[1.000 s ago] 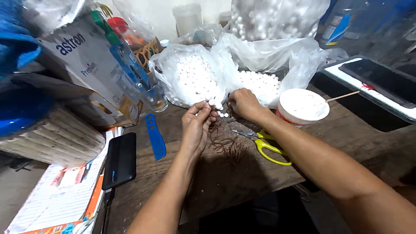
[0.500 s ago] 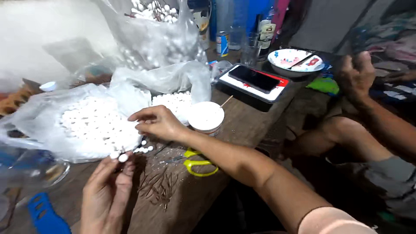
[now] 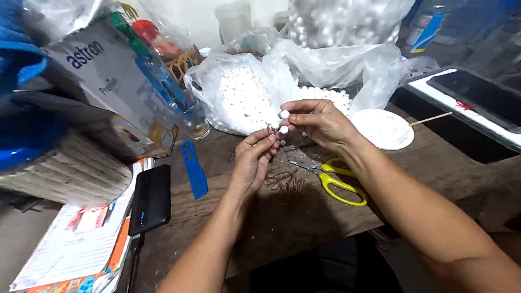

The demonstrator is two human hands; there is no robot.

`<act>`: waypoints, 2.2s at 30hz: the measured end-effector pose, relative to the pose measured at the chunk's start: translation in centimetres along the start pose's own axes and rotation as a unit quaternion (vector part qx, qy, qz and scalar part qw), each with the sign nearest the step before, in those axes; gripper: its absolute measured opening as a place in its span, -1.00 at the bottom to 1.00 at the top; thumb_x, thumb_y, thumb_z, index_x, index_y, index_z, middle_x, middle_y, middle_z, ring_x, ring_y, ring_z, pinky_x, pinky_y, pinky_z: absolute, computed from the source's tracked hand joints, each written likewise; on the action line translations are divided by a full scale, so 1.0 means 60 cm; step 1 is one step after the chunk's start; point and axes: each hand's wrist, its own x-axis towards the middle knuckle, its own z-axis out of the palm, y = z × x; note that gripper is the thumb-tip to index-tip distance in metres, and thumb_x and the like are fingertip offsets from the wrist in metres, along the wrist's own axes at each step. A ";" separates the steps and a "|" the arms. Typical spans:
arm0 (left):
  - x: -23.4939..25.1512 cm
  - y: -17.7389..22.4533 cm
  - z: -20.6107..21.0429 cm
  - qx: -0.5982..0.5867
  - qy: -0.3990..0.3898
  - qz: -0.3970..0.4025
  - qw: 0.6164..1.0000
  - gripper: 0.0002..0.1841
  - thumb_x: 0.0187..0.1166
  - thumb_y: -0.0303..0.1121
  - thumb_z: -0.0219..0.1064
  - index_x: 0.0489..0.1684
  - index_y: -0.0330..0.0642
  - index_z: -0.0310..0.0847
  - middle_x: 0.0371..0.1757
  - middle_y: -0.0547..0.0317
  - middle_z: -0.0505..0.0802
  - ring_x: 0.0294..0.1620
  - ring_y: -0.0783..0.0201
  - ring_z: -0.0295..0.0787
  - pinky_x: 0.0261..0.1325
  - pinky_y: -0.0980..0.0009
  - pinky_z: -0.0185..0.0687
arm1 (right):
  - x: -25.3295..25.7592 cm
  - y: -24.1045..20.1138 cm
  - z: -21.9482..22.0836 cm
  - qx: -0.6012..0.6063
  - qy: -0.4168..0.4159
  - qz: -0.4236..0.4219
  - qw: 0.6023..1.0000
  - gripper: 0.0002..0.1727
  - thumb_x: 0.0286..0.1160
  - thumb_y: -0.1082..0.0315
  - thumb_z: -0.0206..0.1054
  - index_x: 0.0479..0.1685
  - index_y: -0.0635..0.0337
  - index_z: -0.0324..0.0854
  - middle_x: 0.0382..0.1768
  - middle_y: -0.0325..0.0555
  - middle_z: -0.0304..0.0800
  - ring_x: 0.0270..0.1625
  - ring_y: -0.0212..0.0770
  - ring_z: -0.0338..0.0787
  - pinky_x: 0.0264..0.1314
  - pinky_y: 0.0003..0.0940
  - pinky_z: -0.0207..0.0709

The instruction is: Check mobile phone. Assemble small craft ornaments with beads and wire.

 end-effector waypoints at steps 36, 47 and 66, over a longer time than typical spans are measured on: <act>-0.001 0.002 -0.002 -0.017 0.006 0.053 0.998 -0.69 0.50 -0.78 0.14 -0.34 -0.17 0.74 -0.39 0.21 0.84 -0.46 0.48 0.73 -0.26 0.60 0.71 | -0.001 0.007 -0.011 -0.036 -0.047 -0.051 0.997 -0.69 0.26 0.69 0.30 -0.17 0.13 0.81 -0.22 -0.28 0.92 -0.28 -0.50 0.83 -0.21 -0.60 0.73; 0.000 0.002 -0.001 -0.019 0.013 0.059 0.998 -0.68 0.47 -0.78 0.13 -0.38 -0.18 0.75 -0.40 0.20 0.83 -0.46 0.47 0.72 -0.25 0.60 0.71 | -0.001 0.007 -0.011 -0.050 -0.064 -0.059 0.995 -0.64 0.37 0.76 0.18 -0.04 0.29 0.82 -0.18 -0.21 0.94 -0.23 -0.40 0.89 -0.10 -0.49 0.81; -0.007 0.004 0.008 0.050 0.053 0.107 0.992 -0.71 0.40 -0.81 0.29 -0.29 -0.15 0.71 -0.44 0.27 0.82 -0.53 0.49 0.70 -0.36 0.62 0.69 | -0.003 0.010 -0.006 -0.101 -0.044 -0.090 0.990 -0.74 0.26 0.71 0.36 -0.22 0.19 0.81 -0.35 -0.33 0.90 -0.37 -0.49 0.83 -0.21 -0.55 0.77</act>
